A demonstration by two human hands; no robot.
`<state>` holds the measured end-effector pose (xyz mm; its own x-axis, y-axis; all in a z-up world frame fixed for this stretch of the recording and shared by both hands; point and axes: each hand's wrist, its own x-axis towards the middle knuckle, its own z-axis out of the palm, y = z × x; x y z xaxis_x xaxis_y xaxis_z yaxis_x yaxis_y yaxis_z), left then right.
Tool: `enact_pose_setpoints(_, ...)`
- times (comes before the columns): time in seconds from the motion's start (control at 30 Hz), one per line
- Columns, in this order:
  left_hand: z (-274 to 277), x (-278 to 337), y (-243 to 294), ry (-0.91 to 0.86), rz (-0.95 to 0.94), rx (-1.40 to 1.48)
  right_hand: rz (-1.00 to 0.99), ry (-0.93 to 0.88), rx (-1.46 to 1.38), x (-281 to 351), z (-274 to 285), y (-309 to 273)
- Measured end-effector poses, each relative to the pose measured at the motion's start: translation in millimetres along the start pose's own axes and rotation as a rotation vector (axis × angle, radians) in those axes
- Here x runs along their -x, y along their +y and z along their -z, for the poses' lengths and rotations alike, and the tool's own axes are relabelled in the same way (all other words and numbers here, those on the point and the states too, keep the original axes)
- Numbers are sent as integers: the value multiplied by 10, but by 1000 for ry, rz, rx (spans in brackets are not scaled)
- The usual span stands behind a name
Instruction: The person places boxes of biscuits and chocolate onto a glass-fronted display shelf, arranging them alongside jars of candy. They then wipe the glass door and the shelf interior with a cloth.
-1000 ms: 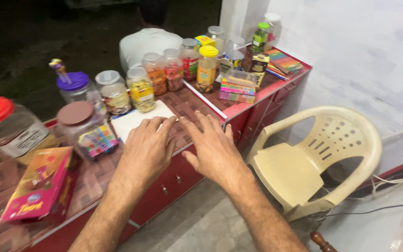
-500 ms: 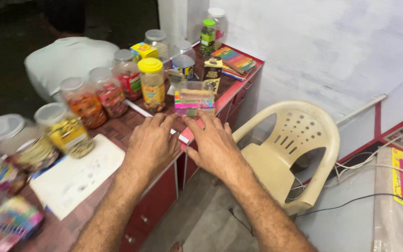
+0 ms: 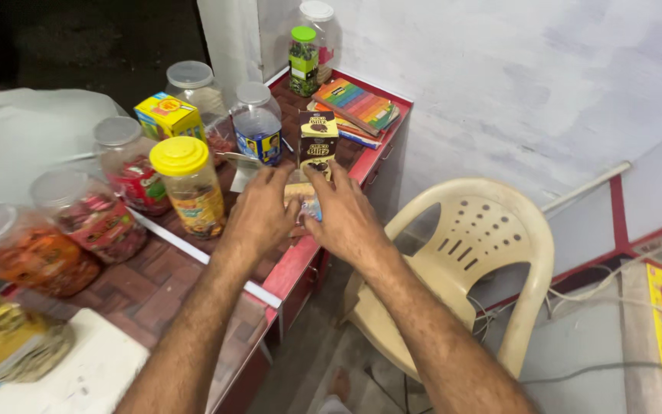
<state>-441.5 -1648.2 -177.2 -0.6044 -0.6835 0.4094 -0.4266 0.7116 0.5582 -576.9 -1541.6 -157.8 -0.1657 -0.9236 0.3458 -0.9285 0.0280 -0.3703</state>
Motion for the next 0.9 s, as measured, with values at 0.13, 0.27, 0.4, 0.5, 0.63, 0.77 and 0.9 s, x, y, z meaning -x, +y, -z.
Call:
enact_pose_setpoints(0.13, -521, -461, -250, -15, 56, 47, 56, 36, -55, -521, -160, 597)
enact_pose_setpoints(0.27, -945, -944, -475, -15, 139, 68, 27, -4, -75, -909, -311, 1052)
enact_pose_setpoints(0.4, -1233, -1263, -657, 3, 174, 25, -64, -127, -117, -1256, -378, 1317)
enact_pose_setpoints(0.5, -1374, -1461, -764, -52, 271, -12, -139, -208, -137, -1456, -471, 1461)
enact_pose_setpoints(0.63, -1607, -1690, -965, -66, 324, 11, -181, -223, -90, -1656, -727, 1708)
enact_pose_setpoints(0.77, -1818, -1789, -1124, -85, 419, 58, -204, -235, -151, -1689, -977, 1846)
enact_pose_setpoints(0.9, -1942, -1907, -1278, -75, 500, 35, -248, -267, -204, -1799, -1153, 1924)
